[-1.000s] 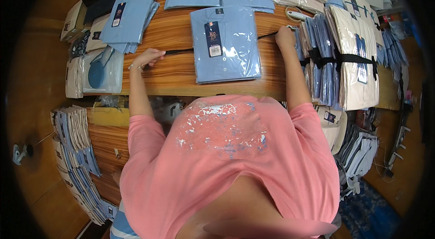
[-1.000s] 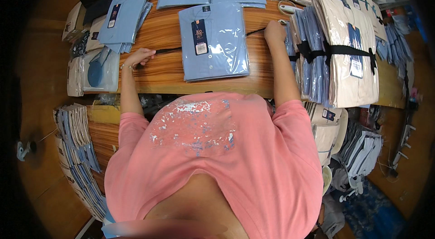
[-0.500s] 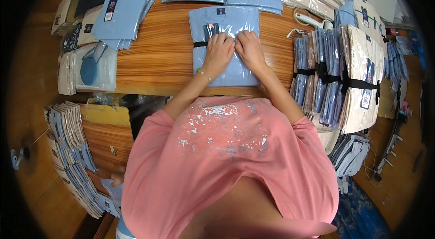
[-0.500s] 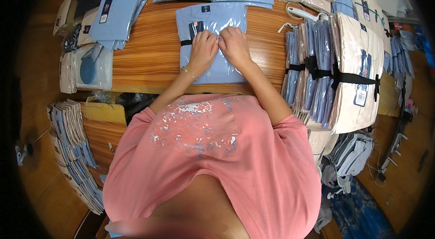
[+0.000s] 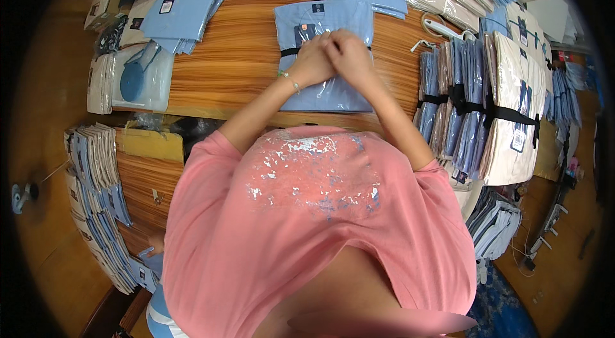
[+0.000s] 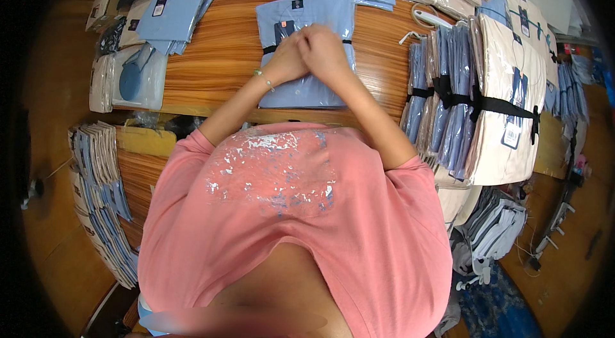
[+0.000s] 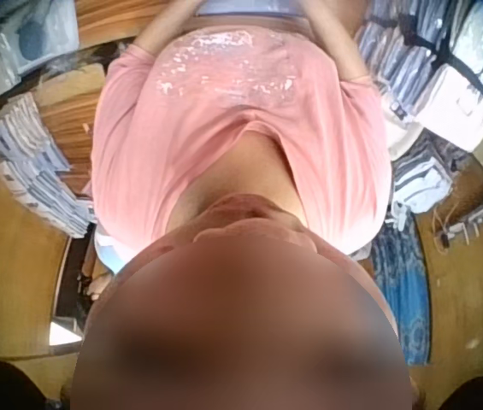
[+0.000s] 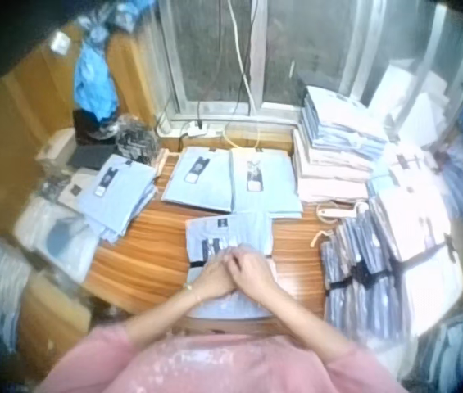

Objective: The person folds light blue shirts, places them into clear plastic bags, and secures them with black elastic bands. They then stack the packaged shirts on a table and in a nearby basket. Another person is visible working at a separate table in the background.

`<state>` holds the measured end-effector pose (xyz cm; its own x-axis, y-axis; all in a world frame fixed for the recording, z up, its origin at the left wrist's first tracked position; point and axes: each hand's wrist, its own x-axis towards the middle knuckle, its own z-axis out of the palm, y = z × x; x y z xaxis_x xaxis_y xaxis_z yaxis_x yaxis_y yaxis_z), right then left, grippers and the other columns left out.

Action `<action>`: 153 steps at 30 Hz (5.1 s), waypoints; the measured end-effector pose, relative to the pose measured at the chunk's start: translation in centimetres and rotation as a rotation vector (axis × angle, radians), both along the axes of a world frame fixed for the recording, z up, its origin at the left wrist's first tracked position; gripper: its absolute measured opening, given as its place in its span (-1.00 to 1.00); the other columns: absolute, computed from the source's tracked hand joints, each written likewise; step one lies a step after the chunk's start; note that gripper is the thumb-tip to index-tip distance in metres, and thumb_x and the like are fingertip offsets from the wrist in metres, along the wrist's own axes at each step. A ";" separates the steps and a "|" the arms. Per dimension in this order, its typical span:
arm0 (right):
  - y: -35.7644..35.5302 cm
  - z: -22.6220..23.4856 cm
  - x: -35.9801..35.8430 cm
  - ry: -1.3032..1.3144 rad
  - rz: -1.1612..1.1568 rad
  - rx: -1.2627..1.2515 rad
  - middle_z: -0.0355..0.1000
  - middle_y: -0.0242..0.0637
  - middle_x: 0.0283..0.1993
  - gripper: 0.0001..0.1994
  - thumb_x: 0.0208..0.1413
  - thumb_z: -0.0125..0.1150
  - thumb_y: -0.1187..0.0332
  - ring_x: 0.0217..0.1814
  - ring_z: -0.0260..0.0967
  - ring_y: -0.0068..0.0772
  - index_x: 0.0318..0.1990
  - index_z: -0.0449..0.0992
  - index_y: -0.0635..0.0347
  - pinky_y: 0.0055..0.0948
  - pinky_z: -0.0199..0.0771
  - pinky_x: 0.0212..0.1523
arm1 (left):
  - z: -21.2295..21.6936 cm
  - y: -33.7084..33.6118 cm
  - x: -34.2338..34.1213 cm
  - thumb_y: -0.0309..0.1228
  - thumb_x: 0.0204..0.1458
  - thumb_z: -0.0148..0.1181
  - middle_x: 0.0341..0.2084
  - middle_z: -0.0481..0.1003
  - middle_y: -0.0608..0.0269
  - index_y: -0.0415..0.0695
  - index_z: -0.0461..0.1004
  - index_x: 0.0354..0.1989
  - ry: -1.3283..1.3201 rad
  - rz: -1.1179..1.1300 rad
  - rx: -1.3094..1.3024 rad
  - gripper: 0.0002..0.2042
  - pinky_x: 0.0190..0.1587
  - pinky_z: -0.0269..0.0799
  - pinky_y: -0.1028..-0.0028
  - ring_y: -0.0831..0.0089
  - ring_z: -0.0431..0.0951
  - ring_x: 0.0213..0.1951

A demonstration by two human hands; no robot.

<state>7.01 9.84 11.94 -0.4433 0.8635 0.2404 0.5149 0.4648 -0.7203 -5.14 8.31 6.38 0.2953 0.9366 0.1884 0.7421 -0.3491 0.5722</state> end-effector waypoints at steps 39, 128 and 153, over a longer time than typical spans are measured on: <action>-0.9 -4.7 8.5 0.039 0.027 0.007 0.39 -0.12 -0.40 -0.93 -0.29 0.22 0.46 -0.29 0.34 -0.07 -0.56 0.52 0.24 -0.22 0.33 -0.24 | -0.1 -0.1 2.2 -0.45 -0.11 -0.03 -0.43 0.31 0.11 -0.17 0.39 -0.47 -0.093 -0.033 0.206 -0.91 -0.20 0.10 0.22 0.15 0.28 -0.26; -13.9 -10.3 9.9 0.670 -0.535 -0.411 0.34 -0.41 -0.45 -0.95 0.04 0.03 0.54 -0.41 0.27 -0.54 -0.43 0.39 0.20 -0.59 0.25 -0.36 | 3.5 0.6 5.2 -0.46 0.08 -0.01 -0.54 0.50 0.17 -0.35 0.42 -0.31 -0.323 -0.451 -0.629 -0.83 -0.36 0.38 0.55 0.53 0.49 -0.47; -6.9 -8.6 7.8 0.790 -0.487 -0.548 0.46 -0.29 -0.39 -0.86 0.03 0.06 0.57 -0.36 0.39 -0.56 -0.25 0.48 0.38 -0.61 0.40 -0.31 | 3.0 0.8 5.4 -0.53 -0.17 0.16 -0.57 0.31 0.13 -0.19 0.34 -0.47 -0.014 -0.785 0.327 -0.88 -0.42 0.33 0.31 0.15 0.39 -0.45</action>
